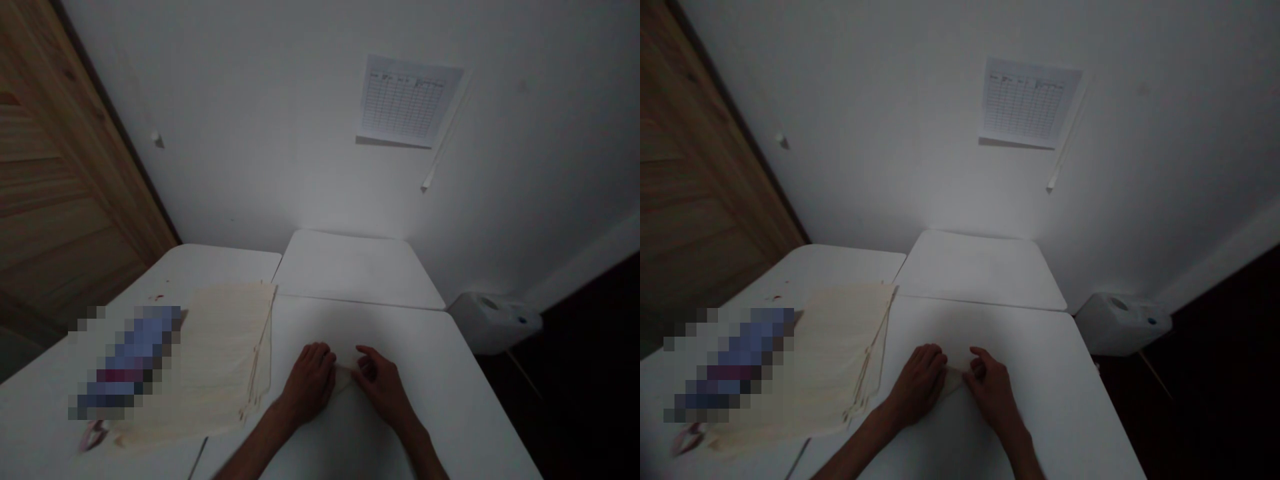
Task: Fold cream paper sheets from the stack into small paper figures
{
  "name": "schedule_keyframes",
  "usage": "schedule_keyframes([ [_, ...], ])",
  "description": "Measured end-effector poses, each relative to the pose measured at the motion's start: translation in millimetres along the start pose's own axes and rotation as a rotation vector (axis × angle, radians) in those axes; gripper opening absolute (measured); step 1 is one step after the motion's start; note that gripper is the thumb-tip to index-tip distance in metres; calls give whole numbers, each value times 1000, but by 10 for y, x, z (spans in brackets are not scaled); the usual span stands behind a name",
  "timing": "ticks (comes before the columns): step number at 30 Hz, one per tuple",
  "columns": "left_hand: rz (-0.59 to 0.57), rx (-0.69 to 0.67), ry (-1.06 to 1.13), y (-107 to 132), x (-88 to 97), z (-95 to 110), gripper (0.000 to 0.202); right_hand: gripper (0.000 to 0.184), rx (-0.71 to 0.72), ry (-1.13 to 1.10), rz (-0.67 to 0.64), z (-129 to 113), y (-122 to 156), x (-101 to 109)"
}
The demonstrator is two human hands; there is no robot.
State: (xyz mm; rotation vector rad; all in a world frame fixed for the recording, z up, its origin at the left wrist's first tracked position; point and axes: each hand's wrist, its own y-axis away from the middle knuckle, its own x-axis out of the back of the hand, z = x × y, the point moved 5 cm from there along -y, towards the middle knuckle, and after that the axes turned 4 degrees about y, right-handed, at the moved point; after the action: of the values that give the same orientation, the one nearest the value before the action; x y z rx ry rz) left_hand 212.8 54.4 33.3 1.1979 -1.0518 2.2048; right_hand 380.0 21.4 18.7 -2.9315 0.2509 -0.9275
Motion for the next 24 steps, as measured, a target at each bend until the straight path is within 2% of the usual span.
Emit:
schedule_keyframes([
  [5,60,-8,-21,22,-15,-19,26,31,4,-15,-33,-16,-8,17],
  [8,70,-10,-48,33,-57,-40,23,19,10,39,-64,-17,-25,23],
  [11,-9,-28,-56,35,-140,-56,15,14,26,78,-77,-14,-40,15],
  [16,-171,-52,-66,33,-237,-69,14,12,78,203,-8,-21,-5,18],
  [24,-181,-148,-69,48,-200,-5,20,11,180,300,58,-13,82,-21],
])
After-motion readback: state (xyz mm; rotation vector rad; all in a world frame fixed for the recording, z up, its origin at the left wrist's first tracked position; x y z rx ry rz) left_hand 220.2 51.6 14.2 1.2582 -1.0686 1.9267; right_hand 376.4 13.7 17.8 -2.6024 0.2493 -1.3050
